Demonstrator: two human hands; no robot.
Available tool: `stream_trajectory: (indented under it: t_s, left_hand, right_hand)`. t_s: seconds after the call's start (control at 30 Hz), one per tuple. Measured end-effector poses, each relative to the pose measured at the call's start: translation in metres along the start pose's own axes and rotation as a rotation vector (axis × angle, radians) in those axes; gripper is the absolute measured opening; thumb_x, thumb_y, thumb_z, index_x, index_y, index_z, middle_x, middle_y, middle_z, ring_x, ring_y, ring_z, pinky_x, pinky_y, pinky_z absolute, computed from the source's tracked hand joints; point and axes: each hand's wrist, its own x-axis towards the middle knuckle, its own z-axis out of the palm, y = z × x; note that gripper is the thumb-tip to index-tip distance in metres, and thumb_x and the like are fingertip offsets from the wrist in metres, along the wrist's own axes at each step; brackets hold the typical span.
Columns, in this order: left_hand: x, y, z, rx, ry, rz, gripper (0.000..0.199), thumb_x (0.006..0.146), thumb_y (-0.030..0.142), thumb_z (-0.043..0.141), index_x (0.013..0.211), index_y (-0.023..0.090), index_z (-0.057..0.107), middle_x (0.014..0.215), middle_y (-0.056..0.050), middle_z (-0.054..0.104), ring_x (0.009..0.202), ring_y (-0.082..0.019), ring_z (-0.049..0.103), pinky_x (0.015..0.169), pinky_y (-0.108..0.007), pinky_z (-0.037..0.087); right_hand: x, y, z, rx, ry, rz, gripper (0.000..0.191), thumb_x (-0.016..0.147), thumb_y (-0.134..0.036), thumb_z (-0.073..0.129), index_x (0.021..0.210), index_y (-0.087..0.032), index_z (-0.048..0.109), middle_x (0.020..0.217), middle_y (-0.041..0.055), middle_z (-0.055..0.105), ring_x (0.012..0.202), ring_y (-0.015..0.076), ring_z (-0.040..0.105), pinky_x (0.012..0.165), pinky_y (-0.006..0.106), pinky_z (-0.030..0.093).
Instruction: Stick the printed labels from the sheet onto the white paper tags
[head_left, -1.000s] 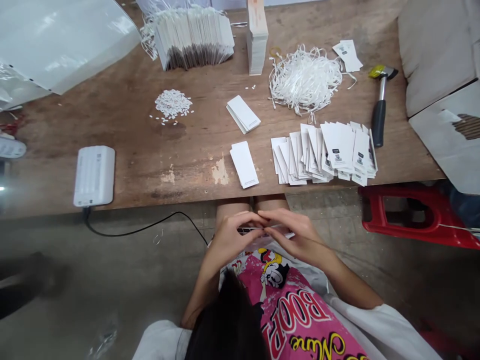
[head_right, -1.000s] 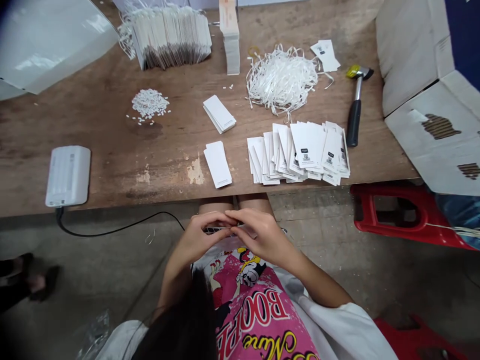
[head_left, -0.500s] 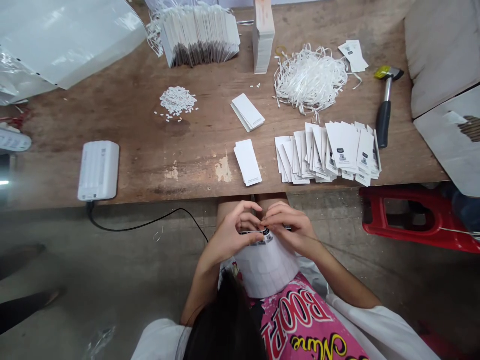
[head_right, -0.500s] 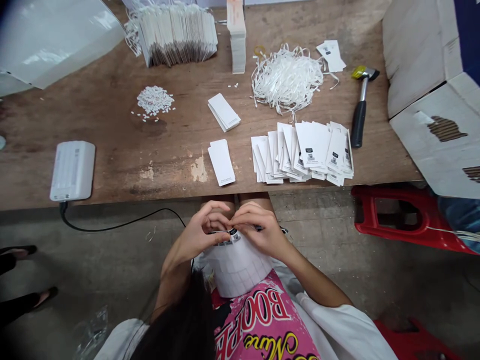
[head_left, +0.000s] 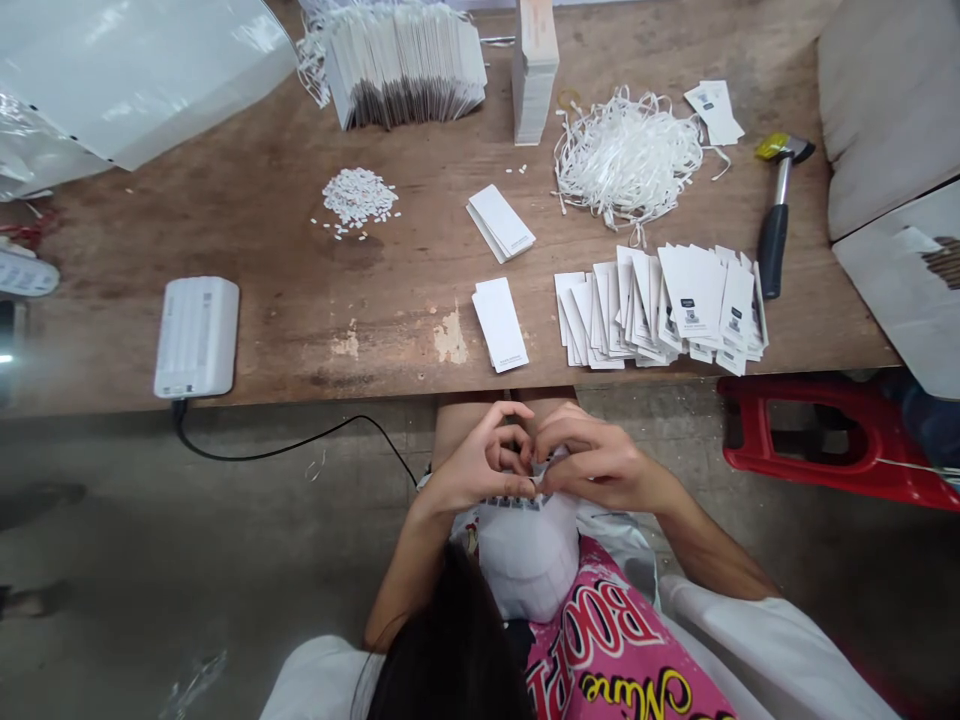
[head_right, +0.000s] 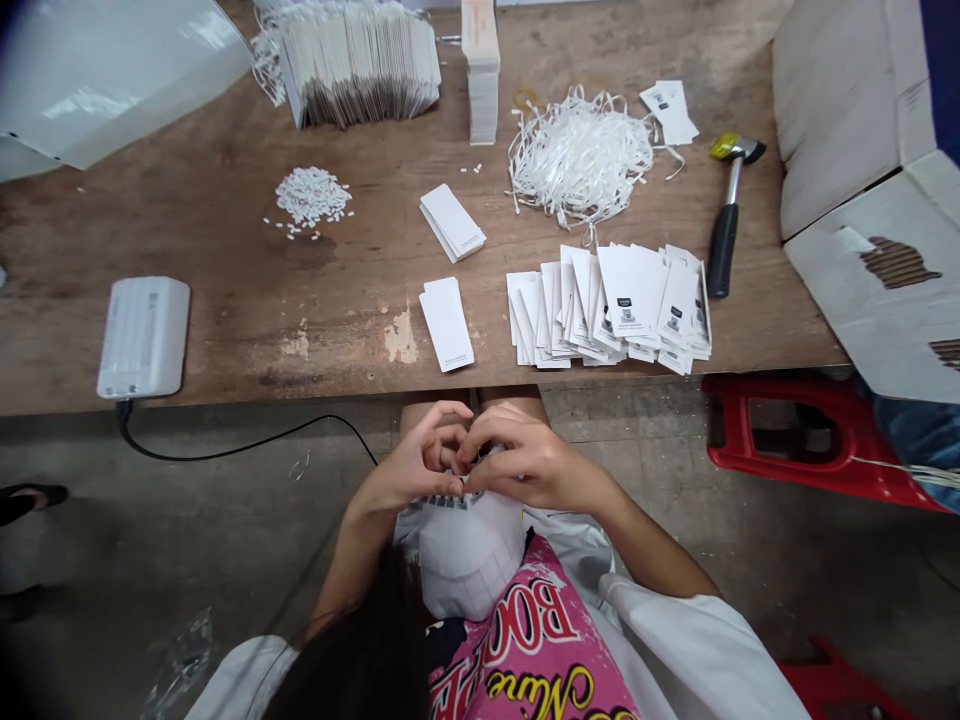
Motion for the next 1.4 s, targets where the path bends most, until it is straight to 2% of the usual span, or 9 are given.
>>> stream_trajectory:
  t_s: [0.07, 0.13, 0.23, 0.3, 0.37, 0.47, 0.57, 1.23, 1.4]
  left_hand:
    - [0.000, -0.003, -0.002, 0.017, 0.052, 0.044, 0.073, 0.059, 0.028, 0.085, 0.115, 0.024, 0.040, 0.078, 0.006, 0.053, 0.058, -0.005, 0.054, 0.053, -0.015, 0.042]
    - [-0.002, -0.003, -0.001, 0.137, 0.169, 0.118, 0.068, 0.068, 0.028, 0.079, 0.123, 0.025, 0.038, 0.078, 0.007, 0.051, 0.059, -0.005, 0.053, 0.056, -0.016, 0.042]
    - [-0.003, 0.002, 0.006, 0.577, 0.412, 0.217, 0.064, 0.080, 0.019, 0.065, 0.136, 0.032, 0.036, 0.084, 0.006, 0.051, 0.068, -0.007, 0.055, 0.070, -0.022, 0.045]
    - [-0.001, 0.007, 0.013, 0.901, 0.537, 0.221, 0.066, 0.083, 0.015, 0.057, 0.142, 0.036, 0.035, 0.088, 0.004, 0.053, 0.075, -0.010, 0.057, 0.078, -0.026, 0.046]
    - [0.004, 0.011, 0.017, 1.099, 0.588, 0.180, 0.068, 0.085, 0.013, 0.052, 0.146, 0.037, 0.030, 0.090, 0.002, 0.054, 0.080, -0.014, 0.057, 0.082, -0.029, 0.046]
    - [0.010, 0.014, 0.018, 1.185, 0.609, 0.126, 0.069, 0.086, 0.013, 0.051, 0.147, 0.036, 0.029, 0.091, 0.000, 0.056, 0.082, -0.017, 0.057, 0.082, -0.031, 0.046]
    - [0.012, 0.014, 0.016, 1.191, 0.630, 0.108, 0.069, 0.085, 0.012, 0.052, 0.146, 0.036, 0.031, 0.092, 0.000, 0.056, 0.084, -0.018, 0.058, 0.083, -0.031, 0.045]
    - [0.010, 0.016, 0.012, 1.188, 0.607, 0.142, 0.068, 0.084, 0.009, 0.054, 0.144, 0.034, 0.034, 0.098, 0.000, 0.061, 0.086, -0.018, 0.059, 0.082, -0.031, 0.045]
    - [0.010, 0.016, 0.012, 1.261, 0.598, 0.130, 0.075, 0.085, 0.011, 0.052, 0.148, 0.036, 0.022, 0.101, -0.001, 0.060, 0.086, -0.019, 0.059, 0.080, -0.032, 0.046]
  right_hand:
    - [0.004, -0.003, -0.007, 0.044, 0.006, -0.011, 0.013, 0.090, -0.016, 0.055, 0.086, -0.021, 0.067, 0.089, 0.0064, 0.066, 0.092, 0.0191, 0.061, 0.083, 0.040, 0.049]
    - [0.013, -0.005, -0.016, 0.084, 0.063, 0.029, 0.012, 0.089, -0.014, 0.054, 0.088, -0.021, 0.064, 0.085, 0.0057, 0.065, 0.088, 0.0190, 0.062, 0.080, 0.039, 0.051]
    - [0.036, 0.003, -0.034, -0.038, 0.132, 0.156, 0.012, 0.089, -0.011, 0.053, 0.091, -0.021, 0.060, 0.086, 0.0045, 0.064, 0.085, 0.0174, 0.061, 0.077, 0.034, 0.050]
    - [0.057, 0.015, -0.044, -0.201, 0.090, 0.203, 0.013, 0.089, -0.010, 0.051, 0.091, -0.020, 0.059, 0.090, 0.0052, 0.064, 0.087, 0.0172, 0.060, 0.078, 0.033, 0.048]
    - [0.077, 0.029, -0.048, -0.324, 0.014, 0.210, 0.014, 0.087, -0.009, 0.048, 0.090, -0.017, 0.059, 0.090, 0.0058, 0.063, 0.085, 0.0173, 0.058, 0.077, 0.032, 0.046]
    - [0.097, 0.048, -0.046, -0.406, -0.125, 0.223, 0.016, 0.086, -0.007, 0.045, 0.088, -0.015, 0.059, 0.087, 0.0058, 0.061, 0.081, 0.0167, 0.054, 0.075, 0.030, 0.043]
    - [0.103, 0.056, -0.041, -0.402, -0.222, 0.259, 0.017, 0.086, -0.007, 0.043, 0.086, -0.014, 0.059, 0.085, 0.0058, 0.060, 0.080, 0.0164, 0.052, 0.075, 0.029, 0.040]
    - [0.105, 0.060, -0.037, -0.527, -0.314, 0.223, 0.015, 0.090, -0.013, 0.044, 0.091, -0.013, 0.059, 0.088, 0.0093, 0.060, 0.083, 0.0190, 0.052, 0.072, 0.029, 0.038]
    - [0.105, 0.059, -0.037, -0.618, -0.349, 0.214, 0.017, 0.089, -0.012, 0.045, 0.100, -0.012, 0.059, 0.093, 0.0113, 0.062, 0.086, 0.0213, 0.055, 0.072, 0.030, 0.040]
